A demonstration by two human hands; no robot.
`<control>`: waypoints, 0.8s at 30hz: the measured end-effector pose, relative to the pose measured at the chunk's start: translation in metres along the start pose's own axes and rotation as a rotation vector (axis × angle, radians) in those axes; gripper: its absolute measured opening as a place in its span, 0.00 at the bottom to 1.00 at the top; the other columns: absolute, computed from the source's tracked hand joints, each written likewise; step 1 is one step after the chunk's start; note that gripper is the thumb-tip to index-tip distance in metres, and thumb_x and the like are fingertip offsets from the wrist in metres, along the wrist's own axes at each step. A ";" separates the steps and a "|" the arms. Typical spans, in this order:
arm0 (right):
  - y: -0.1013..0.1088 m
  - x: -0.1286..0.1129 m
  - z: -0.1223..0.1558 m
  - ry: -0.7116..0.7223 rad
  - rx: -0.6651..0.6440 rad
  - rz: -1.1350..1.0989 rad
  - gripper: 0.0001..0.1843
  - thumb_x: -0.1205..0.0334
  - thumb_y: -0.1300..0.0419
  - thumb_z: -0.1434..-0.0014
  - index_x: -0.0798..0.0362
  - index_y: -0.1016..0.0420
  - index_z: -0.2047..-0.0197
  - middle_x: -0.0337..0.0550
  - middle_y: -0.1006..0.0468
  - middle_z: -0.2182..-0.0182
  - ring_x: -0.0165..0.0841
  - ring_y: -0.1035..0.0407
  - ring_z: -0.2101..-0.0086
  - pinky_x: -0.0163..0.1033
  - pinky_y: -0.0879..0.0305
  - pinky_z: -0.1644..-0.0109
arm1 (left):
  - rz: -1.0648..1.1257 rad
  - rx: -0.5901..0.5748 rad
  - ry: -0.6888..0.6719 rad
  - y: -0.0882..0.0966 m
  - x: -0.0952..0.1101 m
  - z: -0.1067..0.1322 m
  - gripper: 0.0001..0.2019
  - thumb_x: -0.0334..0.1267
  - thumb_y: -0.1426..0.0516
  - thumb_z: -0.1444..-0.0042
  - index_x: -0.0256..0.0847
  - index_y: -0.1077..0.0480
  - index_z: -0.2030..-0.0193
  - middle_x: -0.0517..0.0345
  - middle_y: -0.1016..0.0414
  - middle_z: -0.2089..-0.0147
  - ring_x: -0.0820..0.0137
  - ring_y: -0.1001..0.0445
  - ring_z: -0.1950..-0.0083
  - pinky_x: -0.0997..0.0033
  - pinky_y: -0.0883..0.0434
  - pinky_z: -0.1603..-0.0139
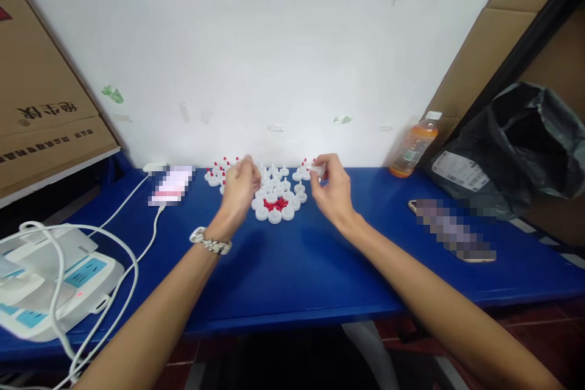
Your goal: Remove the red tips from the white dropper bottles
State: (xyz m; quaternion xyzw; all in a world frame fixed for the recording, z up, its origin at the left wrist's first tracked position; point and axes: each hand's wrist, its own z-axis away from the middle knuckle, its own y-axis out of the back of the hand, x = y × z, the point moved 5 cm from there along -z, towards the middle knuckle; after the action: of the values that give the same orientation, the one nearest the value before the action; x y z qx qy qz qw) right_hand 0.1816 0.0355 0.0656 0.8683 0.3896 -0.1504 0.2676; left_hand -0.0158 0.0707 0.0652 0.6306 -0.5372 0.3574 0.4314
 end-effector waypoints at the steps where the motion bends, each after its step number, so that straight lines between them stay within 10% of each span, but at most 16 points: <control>1: 0.004 0.009 -0.002 -0.085 0.007 -0.013 0.08 0.63 0.45 0.36 0.49 0.34 0.53 0.42 0.24 0.60 0.33 0.30 0.67 0.40 0.32 0.58 | -0.064 -0.032 -0.038 0.006 0.000 -0.003 0.22 0.51 0.58 0.29 0.45 0.49 0.74 0.65 0.49 0.78 0.73 0.47 0.76 0.68 0.44 0.72; 8: -0.017 0.042 0.000 -0.360 -0.185 -0.179 0.13 0.54 0.41 0.38 0.51 0.25 0.54 0.43 0.20 0.62 0.33 0.28 0.69 0.38 0.32 0.61 | -0.700 -0.468 -0.362 -0.002 -0.017 0.009 0.13 0.48 0.47 0.33 0.43 0.26 0.57 0.52 0.28 0.58 0.59 0.31 0.54 0.56 0.34 0.49; 14: -0.027 0.063 -0.021 -0.310 -0.183 -0.035 0.09 0.56 0.35 0.43 0.50 0.17 0.61 0.48 0.26 0.52 0.37 0.28 0.54 0.42 0.32 0.49 | -0.690 -0.450 -0.363 0.001 -0.019 0.006 0.18 0.53 0.48 0.32 0.45 0.22 0.52 0.51 0.29 0.57 0.58 0.30 0.51 0.54 0.33 0.46; 24: -0.090 0.053 -0.059 -0.094 -0.717 0.421 0.09 0.67 0.39 0.41 0.51 0.16 0.63 0.46 0.15 0.63 0.39 0.23 0.61 0.42 0.38 0.50 | -0.671 -0.453 -0.302 0.009 -0.030 0.001 0.18 0.49 0.49 0.32 0.42 0.22 0.62 0.51 0.28 0.59 0.59 0.30 0.53 0.57 0.33 0.49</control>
State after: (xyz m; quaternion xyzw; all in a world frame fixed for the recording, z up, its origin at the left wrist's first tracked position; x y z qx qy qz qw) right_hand 0.1509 0.1518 0.0574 0.7729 0.2187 0.0133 0.5955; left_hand -0.0301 0.0800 0.0392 0.7048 -0.4245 -0.0257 0.5678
